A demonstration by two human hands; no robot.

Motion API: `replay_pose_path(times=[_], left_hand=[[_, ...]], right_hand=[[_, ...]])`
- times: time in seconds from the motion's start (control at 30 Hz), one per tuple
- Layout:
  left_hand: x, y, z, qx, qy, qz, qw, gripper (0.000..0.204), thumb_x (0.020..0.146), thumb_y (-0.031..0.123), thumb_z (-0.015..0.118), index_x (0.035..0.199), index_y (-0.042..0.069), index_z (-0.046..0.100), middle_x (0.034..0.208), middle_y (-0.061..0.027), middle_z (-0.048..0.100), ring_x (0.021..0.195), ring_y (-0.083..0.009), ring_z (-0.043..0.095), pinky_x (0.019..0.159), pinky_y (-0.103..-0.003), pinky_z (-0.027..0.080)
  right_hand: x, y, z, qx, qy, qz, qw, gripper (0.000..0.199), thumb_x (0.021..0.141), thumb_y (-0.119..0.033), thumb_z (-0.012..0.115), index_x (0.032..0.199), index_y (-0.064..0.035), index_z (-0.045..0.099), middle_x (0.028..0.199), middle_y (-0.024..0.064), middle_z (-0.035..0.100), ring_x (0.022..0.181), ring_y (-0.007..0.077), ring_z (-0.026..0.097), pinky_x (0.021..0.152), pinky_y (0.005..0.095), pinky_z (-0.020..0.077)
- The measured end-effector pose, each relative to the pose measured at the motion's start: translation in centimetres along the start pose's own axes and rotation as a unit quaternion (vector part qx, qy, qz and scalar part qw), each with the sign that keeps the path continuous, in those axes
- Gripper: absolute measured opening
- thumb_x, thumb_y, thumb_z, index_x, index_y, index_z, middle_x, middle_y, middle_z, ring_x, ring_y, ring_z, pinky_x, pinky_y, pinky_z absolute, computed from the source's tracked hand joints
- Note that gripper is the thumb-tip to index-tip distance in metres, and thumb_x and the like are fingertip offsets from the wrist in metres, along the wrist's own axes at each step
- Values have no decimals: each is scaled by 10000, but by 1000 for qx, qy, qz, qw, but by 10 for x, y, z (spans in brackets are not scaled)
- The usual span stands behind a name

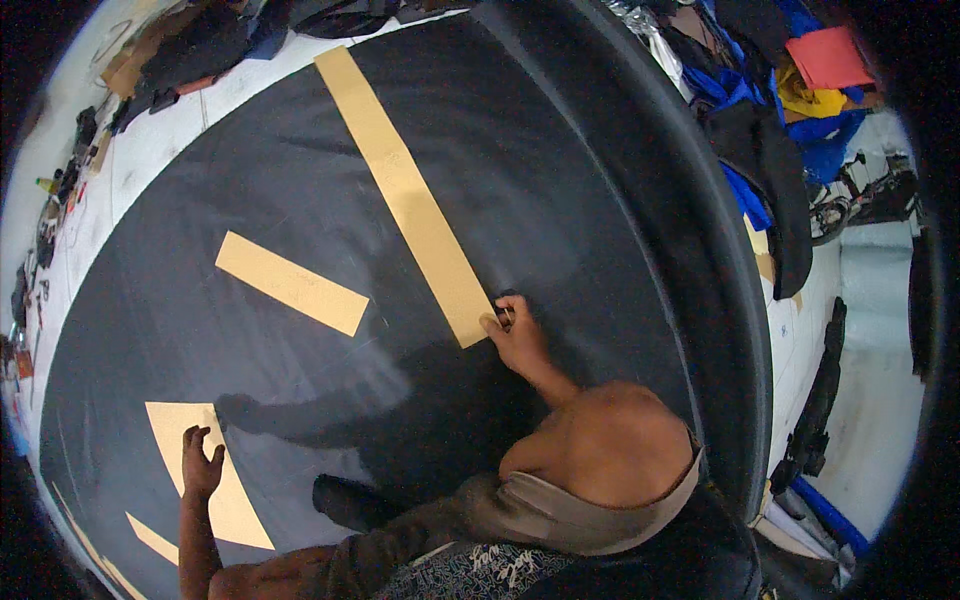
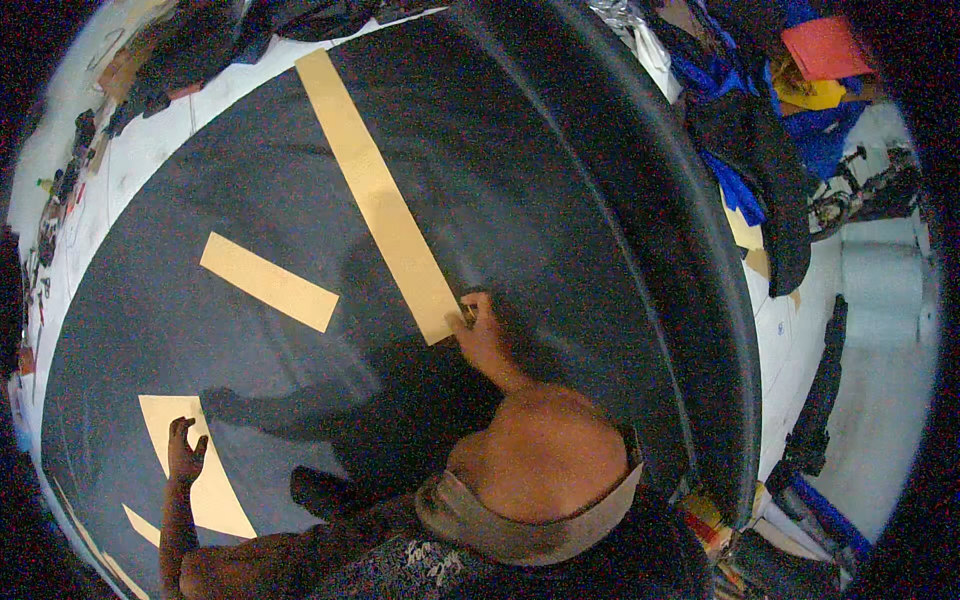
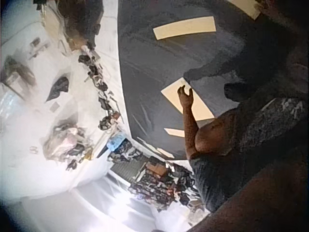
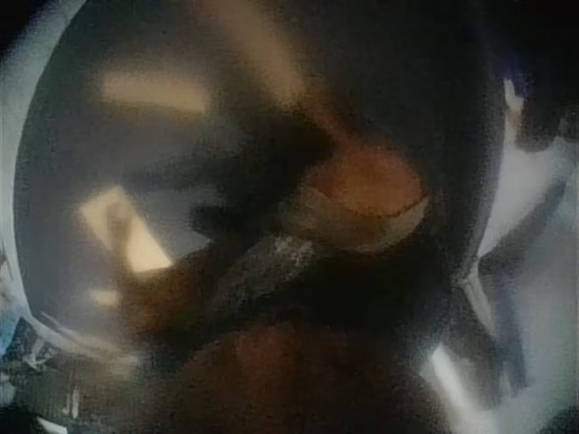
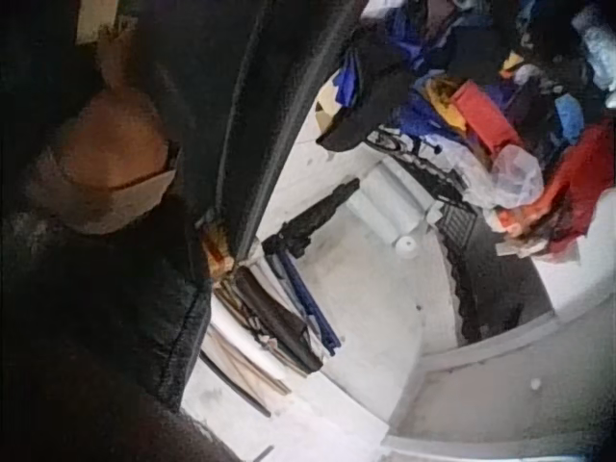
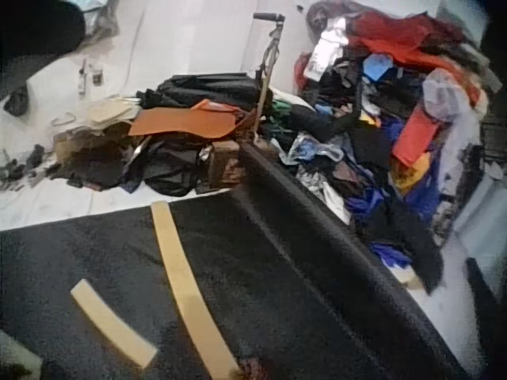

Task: The person places rectangular cardboard templates on a large black fabric sheet and uses a pencil to trace their outlines. The person repositions the templates multiple times to mark several sections of the fabric.

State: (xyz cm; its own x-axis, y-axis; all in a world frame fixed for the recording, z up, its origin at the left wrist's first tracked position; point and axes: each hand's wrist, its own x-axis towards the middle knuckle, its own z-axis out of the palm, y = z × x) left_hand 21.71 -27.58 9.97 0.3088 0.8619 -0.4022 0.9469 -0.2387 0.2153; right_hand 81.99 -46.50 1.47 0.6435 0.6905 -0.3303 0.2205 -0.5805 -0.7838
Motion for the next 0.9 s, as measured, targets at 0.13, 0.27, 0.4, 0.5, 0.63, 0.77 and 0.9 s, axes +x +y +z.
replay_pose_path(times=[0.13, 0.27, 0.4, 0.5, 0.63, 0.77, 0.9], left_hand=[[6, 41, -7, -155, -24, -60, 986, 430, 835, 92, 719, 1235, 21, 578, 1141, -154, 601, 1006, -257, 601, 839, -382, 515], [25, 86, -7, -327, -112, -60, 937, 364, 893, 151, 708, 1216, 22, 601, 966, -83, 639, 889, -149, 610, 810, -326, 506], [40, 132, -4, -342, -195, 14, 919, 470, 936, 348, 677, 1279, 36, 596, 1089, -102, 655, 965, -169, 611, 853, -324, 495], [48, 181, -12, -346, -302, -37, 888, 609, 943, 450, 639, 1366, 29, 516, 1175, -126, 643, 1005, -196, 614, 879, -340, 496], [40, 196, 7, -468, -317, -98, 819, 688, 940, 427, 653, 1437, 29, 394, 1154, -152, 638, 1018, -211, 621, 880, -344, 510], [36, 181, 29, -572, -262, -149, 763, 585, 947, 316, 657, 1393, 40, 400, 1105, -133, 640, 991, -204, 631, 858, -347, 530], [44, 159, 34, -550, -187, -170, 796, 499, 946, 225, 641, 1349, 31, 421, 1076, -128, 640, 924, -200, 640, 829, -355, 542]], right_hand=[[-7, -33, 21, 213, -187, 133, 950, 398, 922, -221, 684, 1262, -72, 540, 951, 50, 634, 751, 115, 572, 635, 275, 465], [-27, -53, 35, 195, -353, 135, 905, 396, 935, -225, 675, 1277, -84, 533, 883, 21, 630, 713, 89, 562, 564, 239, 406], [-45, -61, 63, 145, -482, 91, 859, 432, 939, -243, 683, 1288, -58, 508, 872, 22, 636, 713, 93, 562, 602, 258, 425], [-51, -49, 66, 107, -549, 74, 825, 457, 937, -229, 691, 1302, -33, 499, 870, 22, 639, 714, 94, 557, 627, 266, 440], [-61, -51, 65, 95, -647, 55, 755, 478, 929, -224, 706, 1316, -20, 514, 875, 19, 643, 725, 94, 554, 647, 274, 448], [-64, -56, 71, 67, -661, -9, 747, 497, 908, -268, 734, 1307, -30, 557, 930, 41, 666, 771, 109, 572, 686, 278, 468], [-61, -70, 69, 4, -676, -26, 737, 500, 901, -318, 735, 1301, -63, 576, 978, 65, 672, 818, 126, 600, 729, 291, 492]])
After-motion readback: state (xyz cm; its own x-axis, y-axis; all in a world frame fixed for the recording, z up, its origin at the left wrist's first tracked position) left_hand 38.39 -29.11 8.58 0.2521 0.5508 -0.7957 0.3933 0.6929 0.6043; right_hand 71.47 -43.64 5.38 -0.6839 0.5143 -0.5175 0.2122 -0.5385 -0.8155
